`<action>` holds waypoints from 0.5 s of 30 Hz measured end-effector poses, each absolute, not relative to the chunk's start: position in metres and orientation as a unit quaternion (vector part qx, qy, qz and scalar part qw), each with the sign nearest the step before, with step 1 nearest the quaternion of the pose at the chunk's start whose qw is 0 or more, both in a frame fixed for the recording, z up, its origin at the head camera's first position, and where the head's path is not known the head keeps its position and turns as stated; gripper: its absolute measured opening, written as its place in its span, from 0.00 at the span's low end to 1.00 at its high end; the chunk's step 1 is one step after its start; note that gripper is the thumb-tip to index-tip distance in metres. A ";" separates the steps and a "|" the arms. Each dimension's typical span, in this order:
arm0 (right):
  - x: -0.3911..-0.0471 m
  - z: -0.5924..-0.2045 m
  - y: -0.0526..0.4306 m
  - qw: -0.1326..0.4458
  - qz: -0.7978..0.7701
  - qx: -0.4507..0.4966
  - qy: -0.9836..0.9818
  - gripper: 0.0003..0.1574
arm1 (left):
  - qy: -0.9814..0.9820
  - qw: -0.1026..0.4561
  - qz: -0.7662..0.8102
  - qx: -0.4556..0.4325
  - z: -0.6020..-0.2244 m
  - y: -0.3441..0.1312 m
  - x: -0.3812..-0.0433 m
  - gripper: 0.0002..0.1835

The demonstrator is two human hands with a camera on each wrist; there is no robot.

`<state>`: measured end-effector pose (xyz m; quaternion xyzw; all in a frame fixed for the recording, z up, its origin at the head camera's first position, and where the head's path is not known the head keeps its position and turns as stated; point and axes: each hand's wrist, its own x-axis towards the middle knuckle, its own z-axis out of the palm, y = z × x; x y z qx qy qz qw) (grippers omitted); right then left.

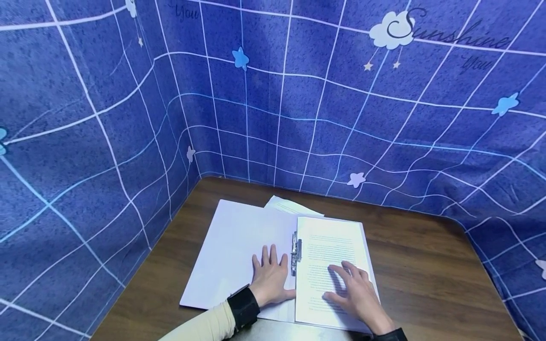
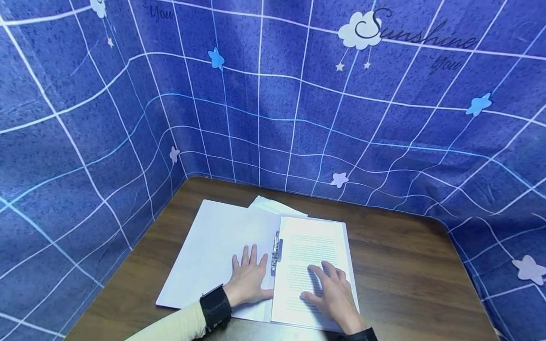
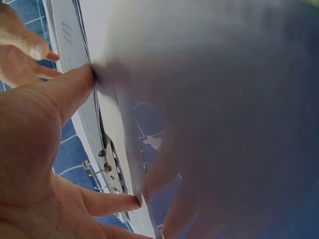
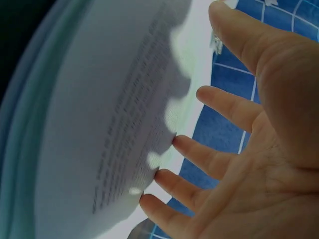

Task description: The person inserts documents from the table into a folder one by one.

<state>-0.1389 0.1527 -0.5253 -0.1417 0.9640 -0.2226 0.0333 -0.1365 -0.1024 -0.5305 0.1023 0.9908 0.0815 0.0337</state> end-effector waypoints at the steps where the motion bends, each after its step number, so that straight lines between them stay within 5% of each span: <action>1: -0.138 -0.527 0.151 0.038 -0.220 -0.140 0.965 0.46 | 0.991 0.034 0.083 0.102 -0.530 -0.102 -0.136 0.58; 15: -0.137 -0.536 0.144 0.019 -0.167 -0.150 0.974 0.47 | 0.990 0.034 0.085 0.109 -0.533 -0.105 -0.138 0.58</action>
